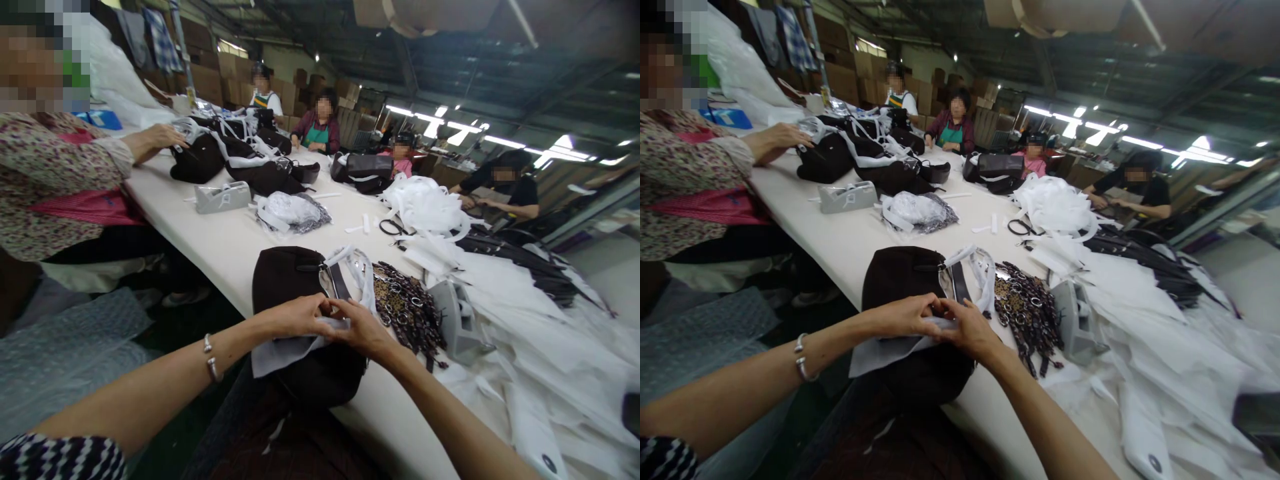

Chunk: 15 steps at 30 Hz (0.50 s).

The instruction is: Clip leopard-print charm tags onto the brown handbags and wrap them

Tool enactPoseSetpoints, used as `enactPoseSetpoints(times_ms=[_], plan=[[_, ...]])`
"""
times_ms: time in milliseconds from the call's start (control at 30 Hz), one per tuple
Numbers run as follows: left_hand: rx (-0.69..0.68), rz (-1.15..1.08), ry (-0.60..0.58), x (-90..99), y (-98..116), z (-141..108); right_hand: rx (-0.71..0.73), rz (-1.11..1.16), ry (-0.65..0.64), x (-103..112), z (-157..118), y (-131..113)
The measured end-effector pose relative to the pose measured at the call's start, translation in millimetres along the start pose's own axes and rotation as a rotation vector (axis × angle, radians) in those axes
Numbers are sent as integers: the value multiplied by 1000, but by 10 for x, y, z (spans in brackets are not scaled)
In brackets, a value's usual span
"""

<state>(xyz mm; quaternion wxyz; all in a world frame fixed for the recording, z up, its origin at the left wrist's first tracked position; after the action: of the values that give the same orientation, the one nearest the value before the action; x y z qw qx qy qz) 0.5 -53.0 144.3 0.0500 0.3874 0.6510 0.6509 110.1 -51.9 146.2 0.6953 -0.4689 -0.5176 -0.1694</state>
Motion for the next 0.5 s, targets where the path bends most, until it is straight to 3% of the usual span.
enactPoseSetpoints(times_ms=[133, 267, 500], plan=[[67, 155, -57, 173, -94, -186, 20, 46, 13, -102, 36, 26], [134, 179, -146, 183, -219, -380, 127, 33, 41, -131, -2, -7], [165, 296, 42, 214, -211, -421, 517, -192, 132, -55, -154, -616]])
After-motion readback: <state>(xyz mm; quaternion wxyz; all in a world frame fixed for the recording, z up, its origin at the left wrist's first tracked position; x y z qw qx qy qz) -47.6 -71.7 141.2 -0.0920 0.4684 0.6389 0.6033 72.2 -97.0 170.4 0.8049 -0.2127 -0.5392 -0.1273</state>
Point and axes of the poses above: each hand's wrist, its own z-axis towards the middle knuckle, its own x-axis out of the back of the hand, y = z × x, the point moved 9 cm from there along z, towards the middle knuckle, and after that the axes turned 5 degrees about -z, right-handed, at the moved point
